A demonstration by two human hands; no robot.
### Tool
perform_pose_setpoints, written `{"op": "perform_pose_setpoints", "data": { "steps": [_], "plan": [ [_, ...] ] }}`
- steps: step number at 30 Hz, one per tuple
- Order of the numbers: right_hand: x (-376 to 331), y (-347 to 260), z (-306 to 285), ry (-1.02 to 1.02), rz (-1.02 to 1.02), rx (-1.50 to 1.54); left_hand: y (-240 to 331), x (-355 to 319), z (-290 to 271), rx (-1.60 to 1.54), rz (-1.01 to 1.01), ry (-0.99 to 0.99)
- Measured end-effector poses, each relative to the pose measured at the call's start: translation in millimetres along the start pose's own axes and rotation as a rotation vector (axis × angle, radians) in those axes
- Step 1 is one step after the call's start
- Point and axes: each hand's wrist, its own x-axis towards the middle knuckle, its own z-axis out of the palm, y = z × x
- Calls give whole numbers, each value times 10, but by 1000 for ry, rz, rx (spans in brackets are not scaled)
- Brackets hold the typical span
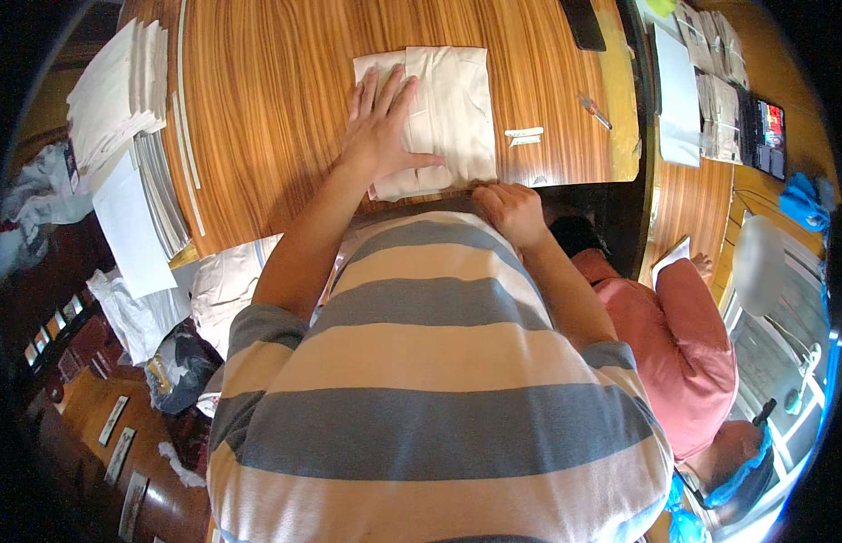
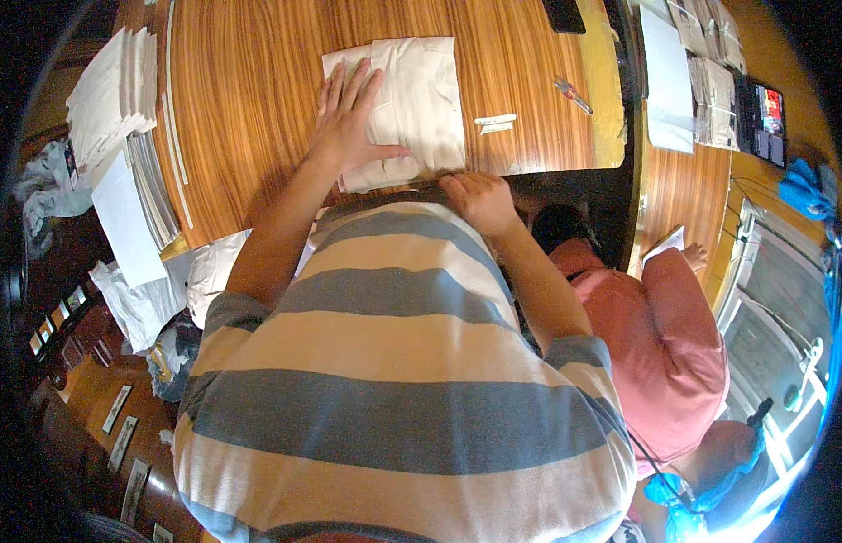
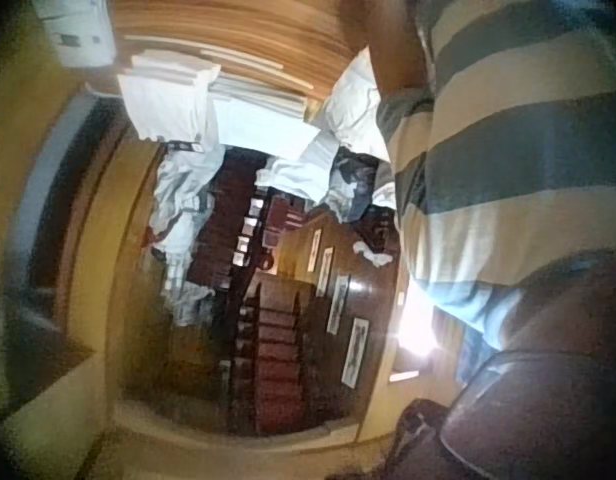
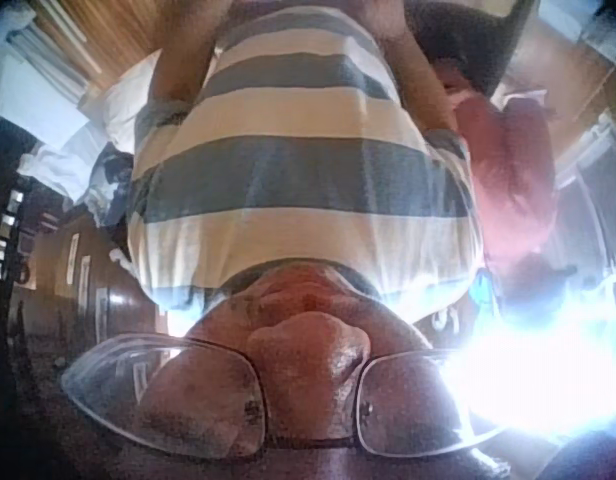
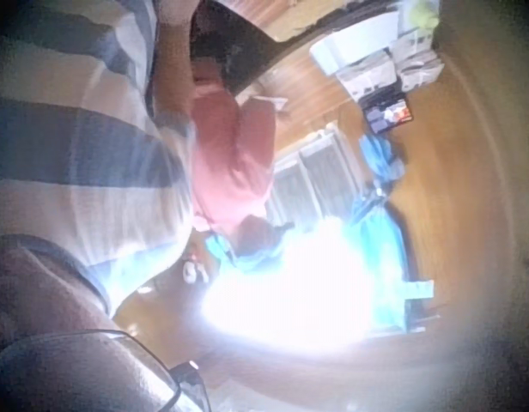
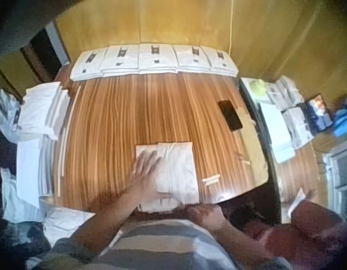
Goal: The person folds a shirt, inserts a paper backing, and uses a tagging gun to attach a tag to the collar area.
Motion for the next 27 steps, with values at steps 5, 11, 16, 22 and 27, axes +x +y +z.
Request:
{"op": "perform_pose_setpoints", "data": {
  "steps": [5, 11, 16, 22, 27],
  "plan": [
    [-10, 111, -214, 1, 238, 133, 32, -133, -13, -91, -82, 121],
    [152, -2, -271, -123, 714, 620, 219, -1057, -341, -365, -626, -154],
    [169, 65, -194, -231, 736, 741, 274, -1257, -401, -678, -733, -164],
    [91, 163, -137, -128, 746, 995, 118, -1326, -296, -908, -798, -78],
    [173, 216, -227, -256, 730, 917, 107, -1162, -414, -800, -629, -348]
  ]
}}
